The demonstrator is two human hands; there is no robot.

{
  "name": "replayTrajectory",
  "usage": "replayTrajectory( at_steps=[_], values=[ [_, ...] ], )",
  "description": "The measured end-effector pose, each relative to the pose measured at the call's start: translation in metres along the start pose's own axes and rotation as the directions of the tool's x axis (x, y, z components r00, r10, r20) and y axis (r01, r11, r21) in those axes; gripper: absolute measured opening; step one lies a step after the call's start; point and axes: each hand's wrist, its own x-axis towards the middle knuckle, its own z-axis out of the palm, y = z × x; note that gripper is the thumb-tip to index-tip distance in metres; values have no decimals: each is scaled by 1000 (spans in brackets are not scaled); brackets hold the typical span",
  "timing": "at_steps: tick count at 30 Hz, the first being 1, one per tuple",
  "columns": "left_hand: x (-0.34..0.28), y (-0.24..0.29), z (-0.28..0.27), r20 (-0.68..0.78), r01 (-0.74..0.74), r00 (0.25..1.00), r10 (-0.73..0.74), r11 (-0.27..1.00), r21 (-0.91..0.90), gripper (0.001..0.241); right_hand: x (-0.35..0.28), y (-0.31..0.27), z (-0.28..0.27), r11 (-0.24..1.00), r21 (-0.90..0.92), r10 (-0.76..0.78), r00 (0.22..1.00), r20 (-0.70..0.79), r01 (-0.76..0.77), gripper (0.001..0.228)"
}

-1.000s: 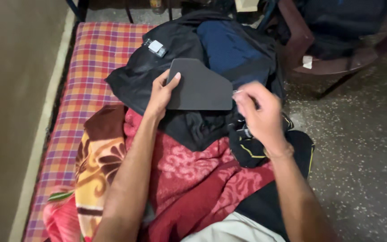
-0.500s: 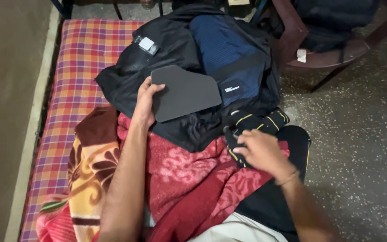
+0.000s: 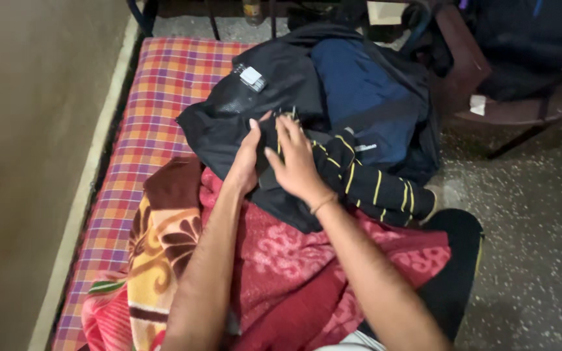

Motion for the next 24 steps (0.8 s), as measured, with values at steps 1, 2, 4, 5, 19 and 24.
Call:
replayTrajectory(
  at_steps=[1,2,4,5,19,24],
  values=[
    [2,-1,-4,-20,1,1000,-1,1000,11,61,-7,0,11,992,-126,-4,999,35,8,50],
    [5,-3,-7,-39,2,999,-1,1000,22,61,-16,-3,16,968,-250,-5,998,70,22,55],
    [6,-7,-16,-66,41,997,-42,999,-10,63,-34,-15,6,964,-268,82,955,286,-2,49],
    [9,-11,-17,-65,76,995,-80,996,-56,63,-39,-22,-5,958,-287,128,914,386,-13,47],
    [17,-22,-21,-197,94,975,-100,995,-42,66,-4,-4,15,901,-433,119,979,167,-35,59],
    [4,-6,-16,-77,198,969,-237,919,-341,77,-17,-39,4,938,-336,40,933,356,88,57]
  ],
)
